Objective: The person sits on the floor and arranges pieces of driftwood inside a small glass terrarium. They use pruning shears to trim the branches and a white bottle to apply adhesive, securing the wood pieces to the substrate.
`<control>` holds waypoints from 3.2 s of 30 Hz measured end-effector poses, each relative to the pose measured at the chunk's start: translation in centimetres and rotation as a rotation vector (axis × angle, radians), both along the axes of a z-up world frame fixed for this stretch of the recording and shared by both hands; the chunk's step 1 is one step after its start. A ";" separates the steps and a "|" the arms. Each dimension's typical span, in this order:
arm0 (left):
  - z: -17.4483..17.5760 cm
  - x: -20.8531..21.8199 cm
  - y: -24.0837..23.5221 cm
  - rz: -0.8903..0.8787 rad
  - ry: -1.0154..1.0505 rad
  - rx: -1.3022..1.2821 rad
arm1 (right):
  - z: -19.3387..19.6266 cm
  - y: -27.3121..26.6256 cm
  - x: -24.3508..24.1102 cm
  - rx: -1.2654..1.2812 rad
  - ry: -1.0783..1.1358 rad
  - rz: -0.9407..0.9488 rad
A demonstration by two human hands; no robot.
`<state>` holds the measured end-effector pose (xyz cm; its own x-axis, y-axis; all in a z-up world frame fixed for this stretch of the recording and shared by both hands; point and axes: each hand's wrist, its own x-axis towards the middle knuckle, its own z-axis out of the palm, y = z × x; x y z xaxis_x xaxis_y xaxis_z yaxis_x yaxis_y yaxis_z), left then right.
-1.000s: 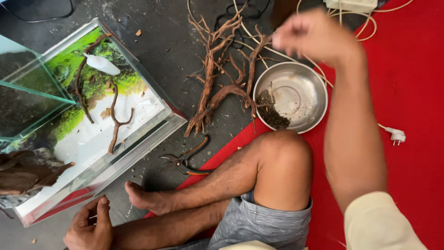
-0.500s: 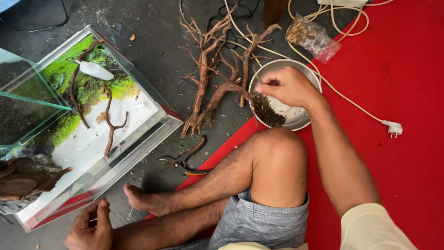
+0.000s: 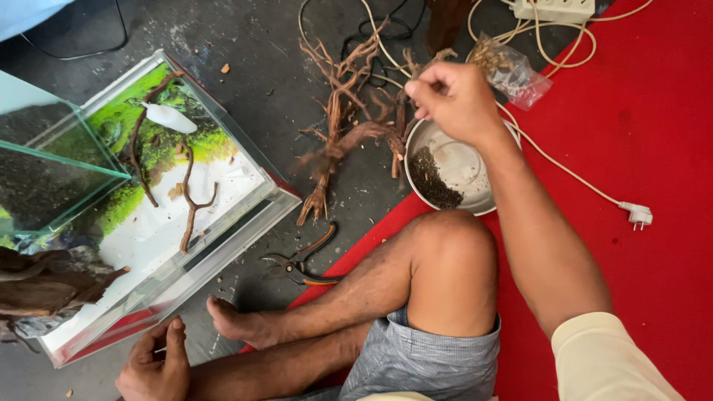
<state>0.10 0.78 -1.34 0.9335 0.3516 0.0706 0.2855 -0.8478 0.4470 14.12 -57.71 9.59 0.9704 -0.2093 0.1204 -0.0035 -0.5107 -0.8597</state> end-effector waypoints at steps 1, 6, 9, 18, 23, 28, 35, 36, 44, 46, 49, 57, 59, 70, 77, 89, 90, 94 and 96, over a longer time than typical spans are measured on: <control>-0.3 0.0 0.2 0.000 -0.004 -0.001 | 0.3 0.0 0.3 -0.001 -0.004 0.000; -0.3 0.2 0.0 0.008 -0.004 -0.019 | 2.9 1.3 0.7 0.122 -0.048 -0.044; -0.3 0.1 0.0 0.028 -0.007 -0.008 | 4.7 2.2 0.7 0.190 -0.088 -0.066; 1.2 -0.1 -2.9 0.063 -0.160 -0.393 | 7.7 2.2 -0.2 0.659 -0.207 -0.112; 8.4 1.6 -11.8 -0.221 -0.157 -0.466 | 9.4 3.6 -1.2 0.783 -0.175 -0.239; 14.8 4.6 -20.8 -0.431 0.029 -0.467 | 10.8 5.0 -2.0 0.910 -0.175 -0.326; 16.4 8.1 -29.7 -0.830 -0.330 -0.580 | 9.5 5.8 -4.1 1.085 -0.235 -0.395; 16.8 8.2 -30.9 -0.854 -0.381 -0.661 | 8.6 5.5 -4.2 1.138 -0.221 -0.426; 14.6 10.5 -32.5 -0.730 -0.362 -0.689 | 9.1 4.8 -6.2 1.082 -0.238 -0.292; 14.8 11.2 -31.9 -0.737 -0.368 -0.700 | 9.1 4.3 -7.0 1.013 -0.217 -0.259; 15.1 12.2 -31.1 -0.707 -0.349 -0.758 | 7.9 3.1 -8.2 0.943 -0.246 -0.273; 17.2 13.2 -28.8 -0.757 -0.318 -0.904 | 5.0 1.1 -9.7 0.808 -0.287 -0.370; 17.0 13.4 -28.0 -0.768 -0.308 -0.904 | 5.5 0.0 -10.0 0.752 -0.314 -0.409; 20.9 11.7 -28.4 -0.827 -0.058 -0.639 | 15.4 0.4 -10.4 0.093 -0.422 0.127; 20.5 11.6 -29.0 -0.835 -0.063 -0.588 | 14.5 -0.2 -10.8 0.337 -0.142 0.312; 20.8 12.2 -29.3 -0.897 -0.066 -0.555 | 13.0 -1.3 -10.8 0.298 -0.150 0.352; 20.9 12.3 -29.3 -0.888 -0.078 -0.545 | 13.3 -1.0 -10.7 0.303 -0.191 0.373; 21.1 12.5 -29.3 -0.872 -0.037 -0.804 | 12.4 -1.1 -10.5 0.290 -0.201 0.338; 21.0 12.8 -29.1 -0.815 -0.133 -0.896 | 10.8 -1.3 -10.1 0.118 -0.214 0.130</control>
